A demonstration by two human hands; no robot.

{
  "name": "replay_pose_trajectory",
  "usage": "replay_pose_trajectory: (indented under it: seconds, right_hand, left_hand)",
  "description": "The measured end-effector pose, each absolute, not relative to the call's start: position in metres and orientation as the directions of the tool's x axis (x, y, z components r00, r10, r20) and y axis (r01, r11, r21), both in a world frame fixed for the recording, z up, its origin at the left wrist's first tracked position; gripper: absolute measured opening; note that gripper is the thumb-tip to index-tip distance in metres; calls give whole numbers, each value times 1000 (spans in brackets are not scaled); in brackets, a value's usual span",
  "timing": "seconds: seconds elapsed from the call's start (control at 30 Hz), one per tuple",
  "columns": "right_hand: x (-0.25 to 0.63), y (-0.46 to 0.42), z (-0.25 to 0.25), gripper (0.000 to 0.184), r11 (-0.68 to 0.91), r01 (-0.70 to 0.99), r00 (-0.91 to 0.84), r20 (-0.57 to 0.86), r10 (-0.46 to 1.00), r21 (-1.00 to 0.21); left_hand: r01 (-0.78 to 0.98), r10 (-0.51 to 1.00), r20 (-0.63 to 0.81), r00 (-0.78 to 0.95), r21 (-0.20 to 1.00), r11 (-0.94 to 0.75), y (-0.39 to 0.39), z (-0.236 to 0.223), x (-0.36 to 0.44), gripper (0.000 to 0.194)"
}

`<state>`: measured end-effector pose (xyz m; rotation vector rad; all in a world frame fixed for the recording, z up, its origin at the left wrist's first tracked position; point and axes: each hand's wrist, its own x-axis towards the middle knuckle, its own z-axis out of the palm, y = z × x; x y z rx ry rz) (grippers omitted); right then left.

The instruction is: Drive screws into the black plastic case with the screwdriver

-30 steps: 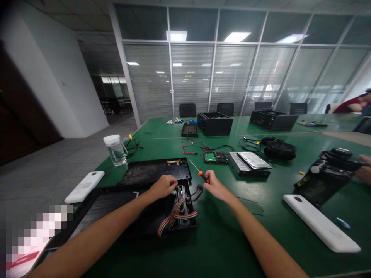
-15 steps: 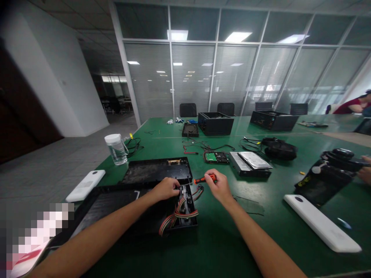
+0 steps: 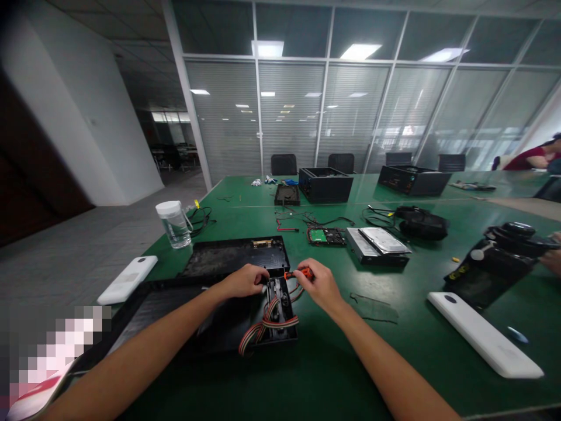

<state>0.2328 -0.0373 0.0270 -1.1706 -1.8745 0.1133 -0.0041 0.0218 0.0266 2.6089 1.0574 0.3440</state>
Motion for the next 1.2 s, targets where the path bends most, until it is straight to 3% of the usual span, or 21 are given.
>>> replay_pose_trajectory:
  seconds: [0.17,0.63,0.83,1.2]
  right_hand:
    - [227,-39,24,15,583,684,-232,626,744,-439]
    - [232,-40,28,16,581,653,-141,677,723,-485]
    - [236,-41,30,17,577,670,-144,680,719,-468]
    - [254,-34,32,18,532,676,43,747,663,-511]
  left_hand:
    - [604,679,142,720,353,-715,21,23,-2,27]
    - [604,686,139,714,374,-704,26,18,-2,23]
    - [551,617,237,751,291,-782,32,11,-2,23]
    - [467,546,355,758,289,-836,34,11,0,27]
